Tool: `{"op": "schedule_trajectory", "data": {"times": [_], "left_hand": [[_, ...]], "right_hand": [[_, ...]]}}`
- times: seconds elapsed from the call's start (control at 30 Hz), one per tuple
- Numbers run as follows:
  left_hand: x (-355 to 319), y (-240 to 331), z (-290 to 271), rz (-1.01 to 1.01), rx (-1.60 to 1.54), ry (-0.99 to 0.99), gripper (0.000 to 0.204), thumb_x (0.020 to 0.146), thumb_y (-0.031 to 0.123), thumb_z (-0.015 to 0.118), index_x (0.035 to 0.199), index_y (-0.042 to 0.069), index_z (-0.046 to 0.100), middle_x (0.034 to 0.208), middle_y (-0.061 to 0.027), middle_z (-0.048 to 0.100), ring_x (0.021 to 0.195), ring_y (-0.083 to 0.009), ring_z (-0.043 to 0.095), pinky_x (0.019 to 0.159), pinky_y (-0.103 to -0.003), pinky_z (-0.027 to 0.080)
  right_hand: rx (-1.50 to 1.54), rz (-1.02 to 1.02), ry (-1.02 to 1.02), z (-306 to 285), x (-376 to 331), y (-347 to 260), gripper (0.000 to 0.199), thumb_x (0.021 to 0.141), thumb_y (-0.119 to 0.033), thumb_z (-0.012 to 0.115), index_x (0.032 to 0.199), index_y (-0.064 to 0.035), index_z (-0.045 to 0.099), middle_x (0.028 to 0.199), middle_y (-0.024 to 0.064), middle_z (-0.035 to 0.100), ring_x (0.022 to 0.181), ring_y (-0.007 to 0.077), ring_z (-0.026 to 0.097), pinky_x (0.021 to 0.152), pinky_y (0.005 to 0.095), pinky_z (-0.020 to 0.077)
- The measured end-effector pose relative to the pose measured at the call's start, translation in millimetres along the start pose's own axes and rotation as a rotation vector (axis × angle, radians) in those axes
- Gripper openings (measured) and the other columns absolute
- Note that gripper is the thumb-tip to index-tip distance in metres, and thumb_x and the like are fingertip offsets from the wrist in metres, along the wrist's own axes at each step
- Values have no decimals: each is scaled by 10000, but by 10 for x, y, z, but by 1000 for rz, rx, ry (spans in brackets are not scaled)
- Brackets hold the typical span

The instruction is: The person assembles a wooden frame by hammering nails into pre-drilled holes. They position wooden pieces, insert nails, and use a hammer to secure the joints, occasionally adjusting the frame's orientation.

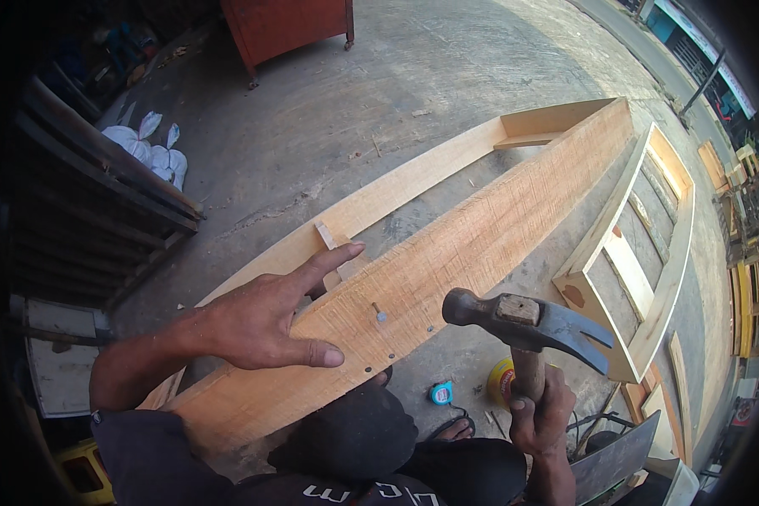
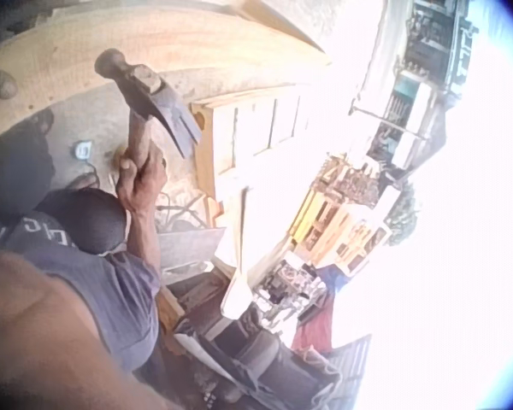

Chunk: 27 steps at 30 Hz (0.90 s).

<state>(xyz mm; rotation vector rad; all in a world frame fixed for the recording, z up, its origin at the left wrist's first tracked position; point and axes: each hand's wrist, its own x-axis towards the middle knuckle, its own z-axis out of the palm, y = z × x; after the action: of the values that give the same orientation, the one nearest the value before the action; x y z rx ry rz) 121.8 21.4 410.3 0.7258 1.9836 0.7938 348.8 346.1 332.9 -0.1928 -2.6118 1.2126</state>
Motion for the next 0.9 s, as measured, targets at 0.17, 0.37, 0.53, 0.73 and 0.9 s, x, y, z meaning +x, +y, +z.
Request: {"op": "schedule_trajectory", "data": {"times": [0.17, 0.37, 0.53, 0.73, 0.9], "left_hand": [[-24, -76, -468, 5, 89, 120, 1136, 821, 614, 771, 1661, 120, 187, 1378, -351, 571, 1350, -453, 530, 1154, -533, 387], [-280, -135, -1101, -108, -8, 369, 1123, 774, 718, 753, 1597, 60, 365, 1376, -308, 592, 1249, -415, 610, 1084, -469, 459], [-312, -131, -1141, -333, 273, 433, 1041, 817, 855, 586, 1401, -6, 604, 1144, -281, 702, 1052, -342, 712, 929, -459, 541], [-301, -61, -995, -358, 302, 569, 853, 944, 764, 517, 1016, -45, 779, 789, -217, 728, 745, -313, 753, 700, -435, 573], [-51, 101, -923, -309, 147, 533, 814, 990, 709, 500, 1128, -57, 738, 900, -235, 733, 818, -289, 744, 755, -413, 567]], "right_hand": [[50, -79, -12, 7, 313, -208, 395, 973, -281, 632, 1194, 44, 588, 798, 143, 646, 654, 284, 672, 625, 385, 508], [96, 61, -118, 205, 556, -565, 393, 996, -225, 618, 1294, 20, 547, 783, 154, 642, 652, 290, 666, 633, 399, 504], [3, 0, -150, 322, 733, -810, 415, 1015, -239, 616, 1347, -10, 518, 763, 158, 635, 657, 300, 664, 638, 411, 503], [119, 113, -91, 288, 595, -568, 357, 997, -258, 652, 1233, -4, 566, 718, 138, 628, 644, 258, 655, 624, 389, 491], [224, 349, 34, 637, 377, 357, 326, 1000, -302, 672, 1048, -9, 536, 660, 151, 598, 589, 266, 625, 590, 405, 477]]}}
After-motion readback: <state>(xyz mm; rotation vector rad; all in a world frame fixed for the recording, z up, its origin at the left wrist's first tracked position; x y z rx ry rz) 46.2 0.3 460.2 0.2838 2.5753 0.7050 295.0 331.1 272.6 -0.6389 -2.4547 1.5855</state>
